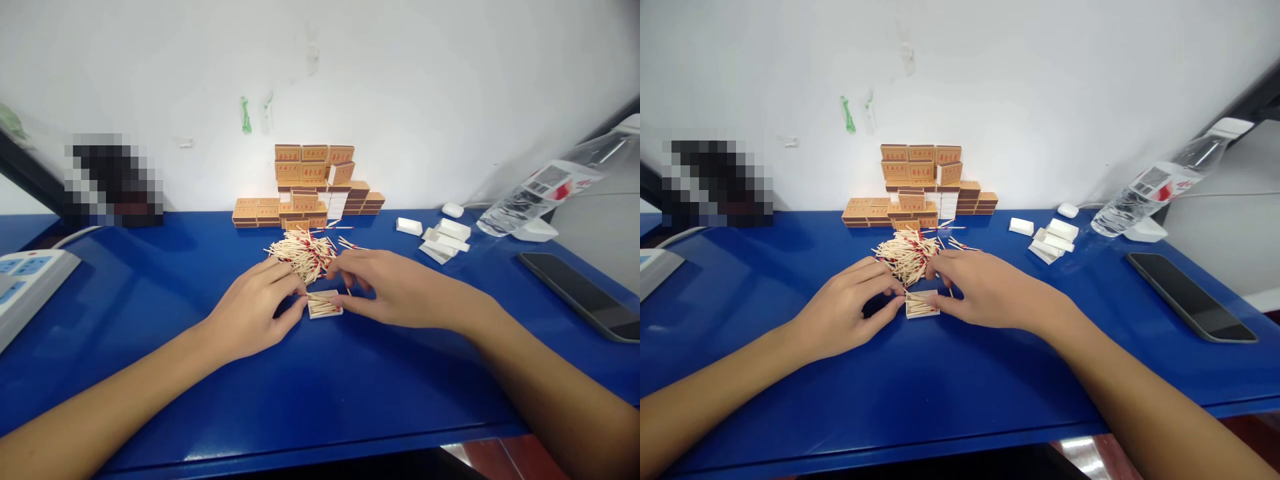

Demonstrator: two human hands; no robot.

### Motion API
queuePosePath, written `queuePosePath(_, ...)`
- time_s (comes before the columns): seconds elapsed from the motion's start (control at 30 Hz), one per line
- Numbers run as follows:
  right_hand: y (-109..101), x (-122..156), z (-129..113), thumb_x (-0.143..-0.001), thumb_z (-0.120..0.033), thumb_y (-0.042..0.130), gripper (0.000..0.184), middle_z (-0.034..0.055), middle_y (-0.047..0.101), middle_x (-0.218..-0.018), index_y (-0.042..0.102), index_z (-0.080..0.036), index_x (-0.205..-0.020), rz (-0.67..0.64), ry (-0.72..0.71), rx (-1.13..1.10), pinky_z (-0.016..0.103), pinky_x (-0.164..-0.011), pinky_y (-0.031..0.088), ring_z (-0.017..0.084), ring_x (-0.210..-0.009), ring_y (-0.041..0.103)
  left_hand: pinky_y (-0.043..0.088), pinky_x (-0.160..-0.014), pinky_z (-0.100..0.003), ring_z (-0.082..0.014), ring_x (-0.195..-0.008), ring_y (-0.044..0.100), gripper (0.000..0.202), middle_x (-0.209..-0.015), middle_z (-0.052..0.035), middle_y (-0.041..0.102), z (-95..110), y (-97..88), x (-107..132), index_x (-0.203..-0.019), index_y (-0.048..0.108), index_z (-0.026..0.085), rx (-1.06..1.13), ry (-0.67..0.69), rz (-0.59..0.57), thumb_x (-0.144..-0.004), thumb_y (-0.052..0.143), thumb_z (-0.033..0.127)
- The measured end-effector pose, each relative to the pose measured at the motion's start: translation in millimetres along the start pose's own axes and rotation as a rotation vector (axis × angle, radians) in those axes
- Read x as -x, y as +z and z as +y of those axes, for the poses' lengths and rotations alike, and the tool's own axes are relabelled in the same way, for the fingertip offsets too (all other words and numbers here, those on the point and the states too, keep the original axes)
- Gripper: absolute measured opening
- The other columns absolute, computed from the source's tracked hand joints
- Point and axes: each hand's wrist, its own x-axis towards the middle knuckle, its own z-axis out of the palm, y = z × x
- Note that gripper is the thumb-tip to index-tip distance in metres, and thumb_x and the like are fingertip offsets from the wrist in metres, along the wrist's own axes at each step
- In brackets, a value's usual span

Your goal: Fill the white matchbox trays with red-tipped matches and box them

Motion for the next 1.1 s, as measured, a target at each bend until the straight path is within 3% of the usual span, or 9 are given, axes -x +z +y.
queuePosePath(0.1, -3.8, 2.9, 0.8, -0.093, -0.047, 0.075, 0.031, 0.0035, 0.070, -0.093, 0.068, -0.021, -0.107, -0.070, 0.023, -0.068, 0.033, -0.072, 0.042, 0.019, -0.079, 0.060, 0.048, -0.080, -0.037, -0.0218, -0.089, 0.057, 0.012, -0.091, -0.0048, 0.065, -1.0, 1.0, 0.0, -0.099, 0.069, 0.019, 0.033, 0.007, 0.001, -0.101, 0.057, 0.021)
queuePosePath(0.27, -0.2, 1.9, -4.2, -0.091, -0.030, 0.076, 0.015, 0.0029, 0.071, -0.095, 0.068, -0.020, -0.099, -0.115, 0.026, -0.072, 0.031, -0.069, 0.041, 0.018, -0.079, 0.060, 0.048, -0.082, -0.038, -0.0220, -0.090, 0.058, 0.011, -0.091, -0.0046, 0.066, -1.2, 1.5, -0.9, -0.104, 0.070, 0.020, 0.082, -0.029, 0.011, -0.102, 0.060, 0.024)
queuePosePath(0.4, 1.8, 0.7, -5.2, -0.091, -0.028, 0.076, 0.012, 0.0032, 0.071, -0.096, 0.067, -0.020, -0.094, -0.118, 0.013, -0.084, 0.030, -0.069, 0.041, 0.017, -0.079, 0.060, 0.049, -0.083, -0.039, -0.0222, -0.091, 0.058, 0.010, -0.092, -0.0049, 0.067, -1.1, 1.4, -1.8, -0.104, 0.071, 0.019, 0.083, -0.048, 0.034, -0.102, 0.062, 0.025)
queuePosePath(0.67, 4.1, 0.2, -3.3, -0.093, -0.029, 0.075, 0.014, 0.0043, 0.072, -0.098, 0.070, -0.020, -0.103, -0.111, 0.008, -0.073, 0.031, -0.069, 0.040, 0.018, -0.080, 0.062, 0.048, -0.082, -0.036, -0.0205, -0.091, 0.058, 0.011, -0.094, -0.0044, 0.069, -0.9, 2.8, -0.4, -0.101, 0.074, 0.021, 0.150, 0.009, 0.031, -0.102, 0.062, 0.020)
queuePosePath(0.87, 3.8, 0.5, -4.9, -0.093, -0.029, 0.076, 0.014, 0.0037, 0.073, -0.098, 0.068, -0.020, -0.101, -0.118, 0.014, -0.085, 0.030, -0.068, 0.040, 0.018, -0.079, 0.061, 0.049, -0.081, -0.035, -0.0199, -0.091, 0.059, 0.009, -0.092, -0.0029, 0.068, 0.3, 3.2, -2.0, -0.095, 0.074, 0.021, 0.167, -0.060, 0.073, -0.098, 0.066, 0.018)
queuePosePath(1.1, 2.9, 0.8, -5.5, -0.094, -0.030, 0.075, 0.015, 0.0042, 0.072, -0.098, 0.069, -0.020, -0.104, -0.125, 0.021, -0.069, 0.030, -0.067, 0.039, 0.018, -0.080, 0.062, 0.049, -0.083, -0.036, -0.0207, -0.092, 0.059, 0.008, -0.093, -0.0039, 0.068, 1.8, 1.0, -1.2, -0.093, 0.072, 0.020, 0.153, -0.019, 0.087, -0.094, 0.066, 0.015)
